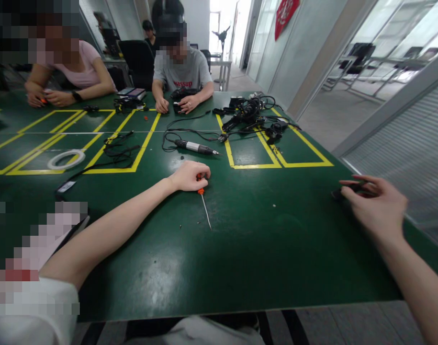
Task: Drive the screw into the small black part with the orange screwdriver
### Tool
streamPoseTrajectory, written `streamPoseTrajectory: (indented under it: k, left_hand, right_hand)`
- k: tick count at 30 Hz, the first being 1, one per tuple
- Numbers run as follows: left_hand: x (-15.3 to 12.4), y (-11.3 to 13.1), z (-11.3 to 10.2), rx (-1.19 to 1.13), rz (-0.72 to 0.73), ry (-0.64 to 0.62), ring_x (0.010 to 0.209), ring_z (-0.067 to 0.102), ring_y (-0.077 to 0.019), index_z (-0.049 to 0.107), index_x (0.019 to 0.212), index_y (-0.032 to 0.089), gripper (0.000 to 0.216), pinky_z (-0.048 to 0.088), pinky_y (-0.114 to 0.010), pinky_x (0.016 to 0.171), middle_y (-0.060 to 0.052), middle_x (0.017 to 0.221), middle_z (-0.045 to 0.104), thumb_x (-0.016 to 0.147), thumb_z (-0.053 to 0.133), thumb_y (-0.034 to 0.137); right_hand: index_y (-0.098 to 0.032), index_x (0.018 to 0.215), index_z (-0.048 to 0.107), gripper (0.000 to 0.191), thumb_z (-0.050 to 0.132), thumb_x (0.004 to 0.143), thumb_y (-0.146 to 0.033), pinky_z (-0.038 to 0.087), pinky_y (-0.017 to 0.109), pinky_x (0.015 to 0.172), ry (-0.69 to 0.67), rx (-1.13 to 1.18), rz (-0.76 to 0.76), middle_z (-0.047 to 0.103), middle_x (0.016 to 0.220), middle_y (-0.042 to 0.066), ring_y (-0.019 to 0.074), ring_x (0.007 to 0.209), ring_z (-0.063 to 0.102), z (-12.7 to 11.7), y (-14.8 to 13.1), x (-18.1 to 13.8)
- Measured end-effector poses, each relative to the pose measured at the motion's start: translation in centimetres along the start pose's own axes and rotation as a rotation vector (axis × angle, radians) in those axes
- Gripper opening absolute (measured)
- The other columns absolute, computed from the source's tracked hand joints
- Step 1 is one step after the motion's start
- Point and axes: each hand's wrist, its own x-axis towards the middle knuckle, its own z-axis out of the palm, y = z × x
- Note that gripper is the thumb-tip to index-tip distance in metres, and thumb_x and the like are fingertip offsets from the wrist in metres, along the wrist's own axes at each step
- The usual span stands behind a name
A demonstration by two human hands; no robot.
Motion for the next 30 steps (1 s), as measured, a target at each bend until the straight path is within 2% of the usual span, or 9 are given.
streamPoseTrajectory:
  k: [10, 13, 17, 20, 22, 24, 25, 27, 30]
  left_hand:
    - [0.0, 0.1, -0.1, -0.001, -0.007, -0.011, 0.061, 0.054, -0.0143, 0.071, 0.078, 0.019, 0.016, 0.035, -0.027, 0.062, 0.0, 0.068, 0.065, 0.075, 0.057, 0.027]
    - [0.0, 0.1, -0.2, -0.003, -0.004, -0.016, 0.061, 0.054, -0.0144, 0.071, 0.078, 0.019, 0.017, 0.035, -0.026, 0.062, 0.0, 0.068, 0.065, 0.076, 0.057, 0.028]
    - [0.0, 0.1, -0.2, 0.0, -0.008, -0.01, 0.062, 0.056, -0.0148, 0.071, 0.079, 0.019, 0.017, 0.035, -0.027, 0.062, 0.0, 0.069, 0.066, 0.076, 0.056, 0.027]
    - [0.0, 0.1, -0.1, 0.003, -0.011, -0.008, 0.062, 0.056, -0.0148, 0.072, 0.079, 0.019, 0.017, 0.036, -0.027, 0.062, 0.0, 0.069, 0.066, 0.076, 0.057, 0.027]
    - [0.0, 0.1, -0.1, 0.002, -0.012, -0.009, 0.062, 0.056, -0.0147, 0.071, 0.078, 0.019, 0.016, 0.035, -0.026, 0.062, 0.0, 0.069, 0.066, 0.076, 0.057, 0.027]
    - [0.0, 0.1, -0.1, 0.0, -0.011, -0.011, 0.062, 0.056, -0.0146, 0.072, 0.078, 0.019, 0.016, 0.035, -0.026, 0.062, 0.0, 0.069, 0.067, 0.076, 0.058, 0.027]
    - [0.0, 0.1, -0.1, -0.002, -0.009, -0.012, 0.062, 0.056, -0.0145, 0.072, 0.079, 0.019, 0.016, 0.035, -0.026, 0.062, 0.0, 0.069, 0.067, 0.076, 0.058, 0.027]
    - [0.0, 0.0, -0.2, -0.005, -0.006, -0.015, 0.061, 0.056, -0.0144, 0.072, 0.079, 0.018, 0.017, 0.036, -0.026, 0.062, 0.0, 0.069, 0.067, 0.076, 0.057, 0.026]
    - [0.0, 0.0, -0.2, -0.001, -0.003, -0.015, 0.061, 0.056, -0.0147, 0.073, 0.08, 0.018, 0.017, 0.036, -0.026, 0.061, -0.001, 0.07, 0.068, 0.076, 0.058, 0.026]
  right_hand:
    - [-0.028, 0.086, 0.062, 0.046, 0.08, 0.045, -0.022, 0.066, 0.049, 0.083, -0.129, 0.127, 0.15, 0.076, 0.081, 0.002, 0.0309, 0.09, 0.075, -1.2, -1.1, -0.2]
    - [-0.027, 0.095, 0.061, 0.058, 0.087, 0.043, -0.029, 0.062, 0.054, 0.092, -0.136, 0.156, 0.165, 0.076, 0.091, 0.005, 0.0339, 0.098, 0.075, -0.9, -0.8, 0.2]
    - [-0.023, 0.127, 0.055, 0.09, 0.094, 0.049, -0.044, 0.051, 0.062, 0.106, 0.134, 0.033, 0.047, 0.062, 0.143, 0.023, 0.0424, 0.127, 0.064, -0.4, -0.1, 0.7]
    - [-0.019, 0.127, 0.059, 0.081, 0.09, 0.059, -0.051, 0.051, 0.065, 0.102, 0.303, -0.077, -0.28, 0.059, 0.144, 0.025, 0.0459, 0.128, 0.061, 0.0, -0.9, -0.6]
    - [-0.021, 0.105, 0.068, 0.041, 0.078, 0.077, -0.049, 0.056, 0.06, 0.094, 0.12, -0.005, -0.583, 0.072, 0.117, 0.017, 0.0411, 0.112, 0.069, 0.7, -2.9, -3.0]
    - [-0.025, 0.095, 0.073, 0.016, 0.072, 0.091, -0.04, 0.061, 0.049, 0.085, -0.326, 0.085, -0.829, 0.077, 0.095, 0.007, 0.0296, 0.089, 0.075, 2.0, -5.9, -6.4]
    - [-0.026, 0.096, 0.076, 0.011, 0.071, 0.094, -0.036, 0.061, 0.043, 0.08, -0.589, 0.137, -0.939, 0.078, 0.089, 0.005, 0.0256, 0.082, 0.074, 2.9, -7.4, -8.3]
    - [-0.025, 0.098, 0.077, 0.012, 0.065, 0.1, -0.026, 0.06, 0.037, 0.077, -0.922, 0.217, -1.065, 0.079, 0.089, 0.005, 0.0225, 0.081, 0.073, 5.1, -10.4, -11.7]
    - [-0.021, 0.104, 0.078, 0.012, 0.066, 0.102, -0.023, 0.059, 0.035, 0.079, -1.146, 0.208, -1.196, 0.078, 0.095, 0.008, 0.0227, 0.089, 0.072, 8.5, -13.3, -15.0]
